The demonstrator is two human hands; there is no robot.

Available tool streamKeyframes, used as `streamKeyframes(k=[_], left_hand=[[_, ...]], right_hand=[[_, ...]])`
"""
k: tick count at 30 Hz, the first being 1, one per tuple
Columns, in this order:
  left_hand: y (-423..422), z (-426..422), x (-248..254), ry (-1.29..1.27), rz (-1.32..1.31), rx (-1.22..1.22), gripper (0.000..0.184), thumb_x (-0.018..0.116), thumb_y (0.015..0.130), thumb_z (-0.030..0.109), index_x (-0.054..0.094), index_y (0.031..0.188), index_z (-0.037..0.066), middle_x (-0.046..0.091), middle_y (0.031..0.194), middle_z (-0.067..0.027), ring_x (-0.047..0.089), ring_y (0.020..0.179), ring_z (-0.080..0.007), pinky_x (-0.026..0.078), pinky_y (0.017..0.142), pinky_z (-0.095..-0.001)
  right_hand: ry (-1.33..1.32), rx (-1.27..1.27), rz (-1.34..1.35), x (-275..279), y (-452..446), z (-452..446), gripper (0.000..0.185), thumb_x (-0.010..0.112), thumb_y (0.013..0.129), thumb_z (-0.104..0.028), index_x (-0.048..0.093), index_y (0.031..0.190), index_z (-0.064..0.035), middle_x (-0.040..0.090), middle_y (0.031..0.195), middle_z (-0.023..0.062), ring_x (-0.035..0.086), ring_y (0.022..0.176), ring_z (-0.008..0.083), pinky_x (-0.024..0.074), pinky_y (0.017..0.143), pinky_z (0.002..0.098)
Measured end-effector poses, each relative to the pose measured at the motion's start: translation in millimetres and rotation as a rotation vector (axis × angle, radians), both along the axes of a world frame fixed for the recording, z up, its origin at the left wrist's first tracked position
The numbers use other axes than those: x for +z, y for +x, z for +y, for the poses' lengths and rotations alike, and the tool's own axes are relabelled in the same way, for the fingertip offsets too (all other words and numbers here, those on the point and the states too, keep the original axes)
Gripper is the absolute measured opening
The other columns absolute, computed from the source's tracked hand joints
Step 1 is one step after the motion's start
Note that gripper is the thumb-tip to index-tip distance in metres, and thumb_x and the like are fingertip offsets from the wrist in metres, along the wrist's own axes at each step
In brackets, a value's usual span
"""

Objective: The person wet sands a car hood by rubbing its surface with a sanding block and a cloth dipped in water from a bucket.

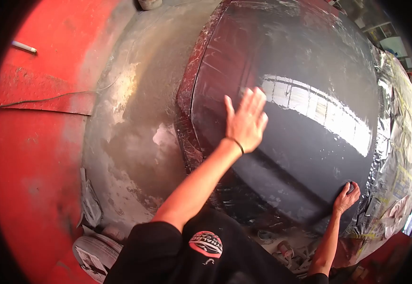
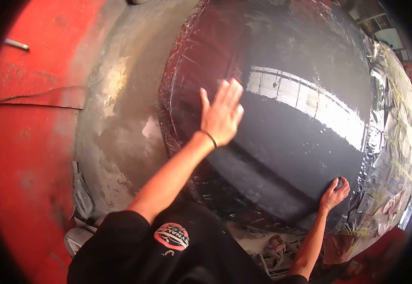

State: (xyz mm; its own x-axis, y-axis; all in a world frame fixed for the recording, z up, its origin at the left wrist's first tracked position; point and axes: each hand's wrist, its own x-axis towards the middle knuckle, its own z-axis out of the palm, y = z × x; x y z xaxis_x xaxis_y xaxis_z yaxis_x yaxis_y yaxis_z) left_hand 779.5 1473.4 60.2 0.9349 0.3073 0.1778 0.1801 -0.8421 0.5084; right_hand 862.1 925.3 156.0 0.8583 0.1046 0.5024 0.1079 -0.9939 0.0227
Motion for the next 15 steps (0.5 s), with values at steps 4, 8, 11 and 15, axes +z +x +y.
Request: streamKeyframes(k=[4, 8, 11, 15], left_hand=[[-11, 7, 3, 0.019, 0.039, 0.031, 0.066, 0.039, 0.117, 0.043, 0.03, 0.177, 0.017, 0.021, 0.187, -0.0033, 0.018, 0.173, -0.025, 0.002, 0.13, -0.0805], [28, 126, -49, -0.236, 0.194, 0.399, 0.066, 0.03, 0.119, 0.047, 0.027, 0.178, 0.016, 0.02, 0.187, -0.0041, 0.016, 0.173, -0.0245, 0.005, 0.131, -0.0788], [-5, 20, -11, -0.022, 0.086, 0.254, 0.067, 0.037, 0.117, 0.043, 0.03, 0.176, 0.01, 0.021, 0.187, -0.0073, 0.016, 0.173, -0.0293, 0.007, 0.131, -0.0781], [-64, -90, 19, -0.19, -0.041, -0.11, 0.067, 0.043, 0.116, 0.044, 0.034, 0.176, 0.015, 0.024, 0.186, -0.0024, 0.019, 0.172, -0.0249, -0.001, 0.131, -0.0794]], right_hand=[[-0.001, 0.008, -0.005, -1, 4, -3, 0.034, 0.067, 0.109, -0.032, 0.067, 0.13, -0.006, 0.068, 0.128, 0.0155, 0.059, 0.129, 0.037, 0.0441, 0.113, 0.051], [-0.007, 0.002, -0.006, -1, 5, -1, 0.035, 0.066, 0.108, -0.034, 0.068, 0.131, -0.0071, 0.068, 0.129, 0.0155, 0.059, 0.13, 0.0372, 0.0435, 0.114, 0.0513], [-0.002, -0.019, -0.007, -1, 0, 2, 0.035, 0.066, 0.108, -0.035, 0.068, 0.131, -0.0076, 0.068, 0.129, 0.0154, 0.059, 0.131, 0.0373, 0.0434, 0.115, 0.0518], [-0.013, -0.032, 0.001, -3, 3, -4, 0.036, 0.067, 0.108, -0.036, 0.068, 0.131, -0.0079, 0.068, 0.13, 0.0153, 0.058, 0.131, 0.037, 0.0434, 0.115, 0.0514]])
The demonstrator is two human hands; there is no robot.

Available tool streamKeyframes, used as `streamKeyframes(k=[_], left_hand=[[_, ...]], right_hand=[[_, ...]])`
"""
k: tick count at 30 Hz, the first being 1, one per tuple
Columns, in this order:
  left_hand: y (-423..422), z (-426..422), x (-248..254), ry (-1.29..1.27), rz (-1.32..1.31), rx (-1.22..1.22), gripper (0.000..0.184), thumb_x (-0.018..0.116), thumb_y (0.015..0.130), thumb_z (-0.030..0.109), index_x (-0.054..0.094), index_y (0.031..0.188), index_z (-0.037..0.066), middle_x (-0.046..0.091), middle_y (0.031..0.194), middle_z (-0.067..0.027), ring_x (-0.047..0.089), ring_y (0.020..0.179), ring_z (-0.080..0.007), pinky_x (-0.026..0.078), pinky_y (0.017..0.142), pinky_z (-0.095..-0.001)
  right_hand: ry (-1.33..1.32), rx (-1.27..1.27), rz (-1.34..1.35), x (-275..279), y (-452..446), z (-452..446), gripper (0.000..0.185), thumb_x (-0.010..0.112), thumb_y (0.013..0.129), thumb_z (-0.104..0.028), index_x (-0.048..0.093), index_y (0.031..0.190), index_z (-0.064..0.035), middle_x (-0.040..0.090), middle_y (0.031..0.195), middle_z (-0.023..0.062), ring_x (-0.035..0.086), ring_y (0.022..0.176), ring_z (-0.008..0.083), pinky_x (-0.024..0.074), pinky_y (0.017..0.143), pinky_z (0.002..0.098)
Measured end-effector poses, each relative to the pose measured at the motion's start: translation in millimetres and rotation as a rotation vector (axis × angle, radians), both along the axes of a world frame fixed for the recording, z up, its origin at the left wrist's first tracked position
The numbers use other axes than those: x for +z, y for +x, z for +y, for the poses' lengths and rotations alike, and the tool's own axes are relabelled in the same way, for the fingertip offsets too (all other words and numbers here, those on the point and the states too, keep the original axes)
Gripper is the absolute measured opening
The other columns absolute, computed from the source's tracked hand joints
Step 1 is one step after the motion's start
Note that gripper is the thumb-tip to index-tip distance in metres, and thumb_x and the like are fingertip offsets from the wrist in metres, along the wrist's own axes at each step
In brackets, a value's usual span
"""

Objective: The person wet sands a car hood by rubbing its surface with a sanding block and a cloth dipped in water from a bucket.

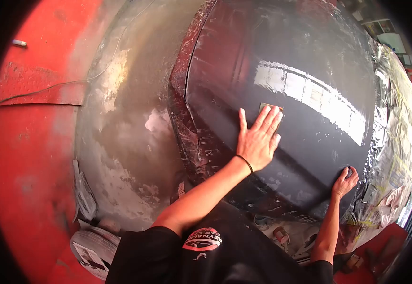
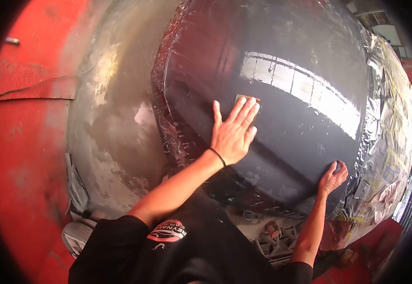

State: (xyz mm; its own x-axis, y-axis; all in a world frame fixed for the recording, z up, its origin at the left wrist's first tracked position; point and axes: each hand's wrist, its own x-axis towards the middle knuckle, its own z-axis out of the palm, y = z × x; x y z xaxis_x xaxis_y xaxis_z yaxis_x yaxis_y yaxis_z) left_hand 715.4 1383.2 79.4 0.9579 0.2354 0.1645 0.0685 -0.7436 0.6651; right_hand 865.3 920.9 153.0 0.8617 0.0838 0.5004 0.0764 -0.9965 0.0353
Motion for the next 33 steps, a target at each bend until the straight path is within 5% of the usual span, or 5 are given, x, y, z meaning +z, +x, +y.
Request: streamKeyframes(k=[7, 11, 20, 26, 33], left_hand=[[22, 163, -54, 0.035, 0.309, 0.522, 0.065, 0.03, 0.12, 0.042, 0.027, 0.177, 0.01, 0.021, 0.186, -0.0105, 0.018, 0.172, -0.0296, 0.007, 0.13, -0.0792], [-14, 31, -18, 0.013, 0.052, 0.258, 0.068, 0.038, 0.117, 0.042, 0.028, 0.177, 0.012, 0.02, 0.187, -0.0078, 0.016, 0.173, -0.0294, 0.001, 0.131, -0.0784], [31, 117, -45, 0.039, 0.23, 0.517, 0.067, 0.034, 0.119, 0.044, 0.027, 0.177, 0.013, 0.021, 0.187, -0.0065, 0.017, 0.173, -0.0271, 0.008, 0.13, -0.0795], [2, 61, -16, 0.287, 0.006, 0.04, 0.068, 0.044, 0.114, 0.04, 0.031, 0.176, 0.013, 0.028, 0.184, -0.0104, 0.023, 0.17, -0.0323, 0.008, 0.129, -0.082], [90, 177, -67, 0.083, 0.147, 0.34, 0.067, 0.033, 0.119, 0.048, 0.025, 0.179, 0.018, 0.02, 0.187, -0.0055, 0.016, 0.173, -0.0285, 0.007, 0.129, -0.0806]], right_hand=[[0.003, 0.003, -0.011, 0, 0, 6, 0.039, 0.066, 0.109, -0.04, 0.068, 0.133, -0.0088, 0.068, 0.131, 0.0149, 0.059, 0.132, 0.037, 0.0436, 0.115, 0.0508], [0.008, -0.016, -0.006, 0, -2, 2, 0.037, 0.066, 0.109, -0.039, 0.069, 0.131, -0.0106, 0.068, 0.132, 0.0145, 0.058, 0.132, 0.0372, 0.0436, 0.115, 0.0516], [-0.023, 0.003, -0.031, -3, 1, -1, 0.04, 0.065, 0.11, -0.041, 0.068, 0.133, -0.0087, 0.069, 0.134, 0.0129, 0.058, 0.134, 0.036, 0.0426, 0.116, 0.0498], [-0.016, -0.004, -0.031, -4, 2, 0, 0.037, 0.067, 0.108, -0.038, 0.068, 0.132, -0.01, 0.069, 0.132, 0.011, 0.059, 0.133, 0.0349, 0.0438, 0.115, 0.0506], [0.013, 0.045, -0.041, -1, -4, 6, 0.033, 0.069, 0.107, -0.034, 0.068, 0.129, -0.0094, 0.069, 0.13, 0.0124, 0.059, 0.132, 0.0352, 0.0432, 0.115, 0.0503]])
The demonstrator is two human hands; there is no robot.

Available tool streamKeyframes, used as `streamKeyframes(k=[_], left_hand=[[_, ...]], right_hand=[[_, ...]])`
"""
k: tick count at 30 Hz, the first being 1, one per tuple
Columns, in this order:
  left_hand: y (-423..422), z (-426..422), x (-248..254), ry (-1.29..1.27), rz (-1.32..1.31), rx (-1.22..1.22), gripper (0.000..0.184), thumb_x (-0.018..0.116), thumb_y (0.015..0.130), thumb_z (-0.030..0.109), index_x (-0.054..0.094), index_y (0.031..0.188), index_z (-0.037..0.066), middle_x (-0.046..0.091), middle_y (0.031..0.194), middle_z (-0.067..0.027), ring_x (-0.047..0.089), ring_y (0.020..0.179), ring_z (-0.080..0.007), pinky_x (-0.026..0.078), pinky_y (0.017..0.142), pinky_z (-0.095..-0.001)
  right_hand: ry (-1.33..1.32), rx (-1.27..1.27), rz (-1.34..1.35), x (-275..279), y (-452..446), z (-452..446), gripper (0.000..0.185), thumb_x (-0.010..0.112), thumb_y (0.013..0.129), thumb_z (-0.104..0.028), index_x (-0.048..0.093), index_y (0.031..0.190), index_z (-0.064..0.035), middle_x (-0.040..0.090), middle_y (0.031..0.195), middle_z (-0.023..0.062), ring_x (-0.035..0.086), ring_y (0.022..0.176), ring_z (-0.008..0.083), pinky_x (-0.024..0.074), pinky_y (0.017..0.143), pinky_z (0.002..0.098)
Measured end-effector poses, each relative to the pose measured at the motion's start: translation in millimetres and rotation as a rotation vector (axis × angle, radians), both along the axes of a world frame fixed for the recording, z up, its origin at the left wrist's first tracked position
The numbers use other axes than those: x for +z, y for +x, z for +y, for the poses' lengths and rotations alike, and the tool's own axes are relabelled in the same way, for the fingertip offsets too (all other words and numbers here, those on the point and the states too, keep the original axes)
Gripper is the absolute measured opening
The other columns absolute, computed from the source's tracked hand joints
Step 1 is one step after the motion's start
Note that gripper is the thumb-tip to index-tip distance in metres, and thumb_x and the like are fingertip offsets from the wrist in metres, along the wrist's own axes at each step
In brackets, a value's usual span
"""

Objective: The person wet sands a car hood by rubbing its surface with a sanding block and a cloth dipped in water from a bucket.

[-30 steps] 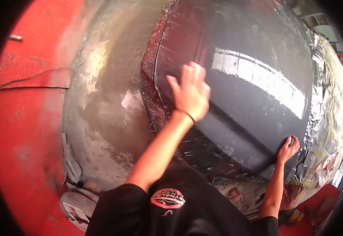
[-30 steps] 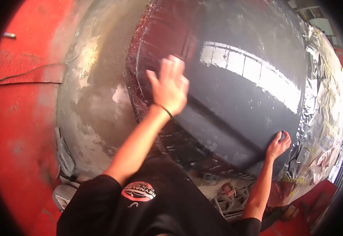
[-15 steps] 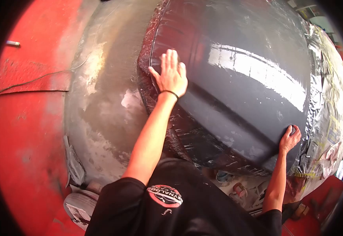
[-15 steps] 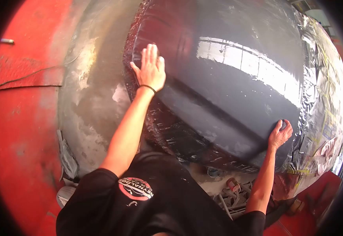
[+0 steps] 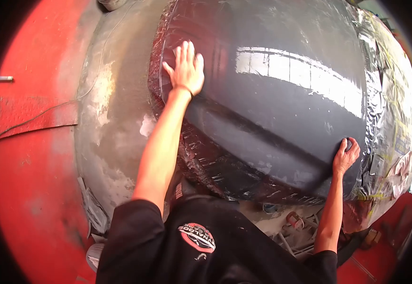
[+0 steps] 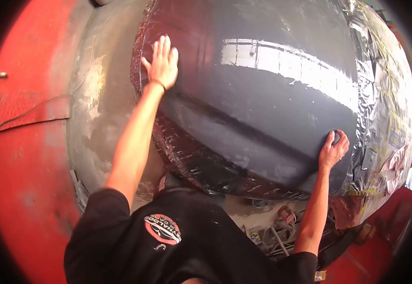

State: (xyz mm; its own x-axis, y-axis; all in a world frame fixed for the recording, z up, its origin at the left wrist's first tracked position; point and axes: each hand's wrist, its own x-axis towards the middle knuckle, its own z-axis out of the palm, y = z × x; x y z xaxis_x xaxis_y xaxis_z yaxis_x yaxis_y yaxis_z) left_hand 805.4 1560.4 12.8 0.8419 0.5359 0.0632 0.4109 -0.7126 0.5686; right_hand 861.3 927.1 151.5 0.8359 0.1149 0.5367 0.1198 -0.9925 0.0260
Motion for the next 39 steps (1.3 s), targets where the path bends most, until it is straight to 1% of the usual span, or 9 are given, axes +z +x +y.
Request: streamKeyframes(k=[2, 5, 12, 18, 24, 27, 32, 36, 39], left_hand=[[-55, -55, 19, 0.149, -0.06, -0.16, 0.065, 0.037, 0.118, 0.041, 0.028, 0.178, 0.016, 0.023, 0.186, -0.0084, 0.016, 0.173, -0.0309, 0.004, 0.131, -0.0779], [-119, -96, 43, 0.068, -0.083, -0.36, 0.066, 0.044, 0.117, 0.038, 0.029, 0.178, 0.016, 0.023, 0.186, -0.0058, 0.018, 0.172, -0.0283, 0.002, 0.13, -0.0787], [-1, -69, 42, 0.13, -0.193, -0.28, 0.063, 0.045, 0.117, 0.039, 0.035, 0.175, 0.016, 0.029, 0.184, -0.0035, 0.023, 0.171, -0.0244, 0.007, 0.13, -0.0799], [-130, -114, 56, 0.003, -0.136, -0.434, 0.066, 0.048, 0.115, 0.036, 0.033, 0.175, 0.013, 0.028, 0.185, -0.0051, 0.024, 0.171, -0.0262, 0.005, 0.13, -0.0797], [-10, -79, 58, 0.138, -0.213, -0.286, 0.061, 0.047, 0.116, 0.037, 0.041, 0.171, 0.011, 0.037, 0.18, -0.0067, 0.028, 0.169, -0.0258, 0.009, 0.13, -0.0801], [-27, -89, 62, 0.132, -0.159, -0.301, 0.062, 0.045, 0.116, 0.038, 0.04, 0.172, 0.011, 0.034, 0.182, -0.0067, 0.027, 0.169, -0.0258, 0.009, 0.131, -0.0794], [-122, -114, 58, 0.061, -0.082, -0.524, 0.068, 0.049, 0.114, 0.039, 0.034, 0.176, 0.016, 0.025, 0.186, -0.0049, 0.018, 0.173, -0.0262, 0.002, 0.131, -0.079], [5, -52, 45, 0.305, -0.109, -0.312, 0.063, 0.038, 0.118, 0.043, 0.034, 0.175, 0.017, 0.027, 0.185, -0.0026, 0.021, 0.171, -0.0271, 0.011, 0.13, -0.0818], [66, -62, 44, 0.182, -0.097, -0.146, 0.064, 0.036, 0.118, 0.045, 0.034, 0.174, 0.013, 0.029, 0.183, -0.0057, 0.023, 0.17, -0.0301, 0.015, 0.127, -0.0844]], right_hand=[[0.002, 0.01, 0.0, 2, 0, 0, 0.033, 0.069, 0.107, -0.034, 0.068, 0.129, -0.0093, 0.069, 0.13, 0.0126, 0.059, 0.132, 0.0354, 0.0429, 0.116, 0.0504], [-0.006, -0.027, 0.021, 3, -2, 3, 0.035, 0.068, 0.107, -0.035, 0.068, 0.131, -0.0094, 0.068, 0.132, 0.0136, 0.058, 0.133, 0.0362, 0.0427, 0.116, 0.0508], [-0.035, -0.052, 0.044, 0, 6, -8, 0.039, 0.068, 0.107, -0.039, 0.068, 0.133, -0.0099, 0.068, 0.133, 0.0133, 0.057, 0.134, 0.0361, 0.0418, 0.117, 0.0507], [-0.035, -0.049, 0.037, -2, 5, -10, 0.038, 0.067, 0.107, -0.038, 0.067, 0.133, -0.0098, 0.068, 0.131, 0.0133, 0.058, 0.133, 0.0356, 0.0408, 0.117, 0.0503], [-0.058, -0.048, 0.047, 0, 5, -14, 0.037, 0.067, 0.108, -0.037, 0.067, 0.133, -0.0101, 0.068, 0.133, 0.0121, 0.057, 0.134, 0.0352, 0.0405, 0.118, 0.0505], [-0.053, -0.053, 0.033, -1, 4, -8, 0.037, 0.068, 0.107, -0.037, 0.067, 0.133, -0.0101, 0.068, 0.132, 0.0118, 0.057, 0.134, 0.0348, 0.0406, 0.118, 0.0503], [-0.038, -0.047, 0.026, -1, 2, -4, 0.036, 0.068, 0.107, -0.037, 0.067, 0.131, -0.0097, 0.069, 0.131, 0.0114, 0.058, 0.134, 0.035, 0.0418, 0.117, 0.0505], [-0.029, -0.022, -0.006, -3, 3, -3, 0.034, 0.069, 0.107, -0.035, 0.068, 0.129, -0.0094, 0.069, 0.129, 0.0115, 0.059, 0.132, 0.0352, 0.0423, 0.116, 0.0503], [-0.022, -0.002, -0.029, 4, -5, 9, 0.031, 0.069, 0.107, -0.031, 0.068, 0.128, -0.009, 0.07, 0.128, 0.0122, 0.061, 0.13, 0.0347, 0.0436, 0.115, 0.0502]])
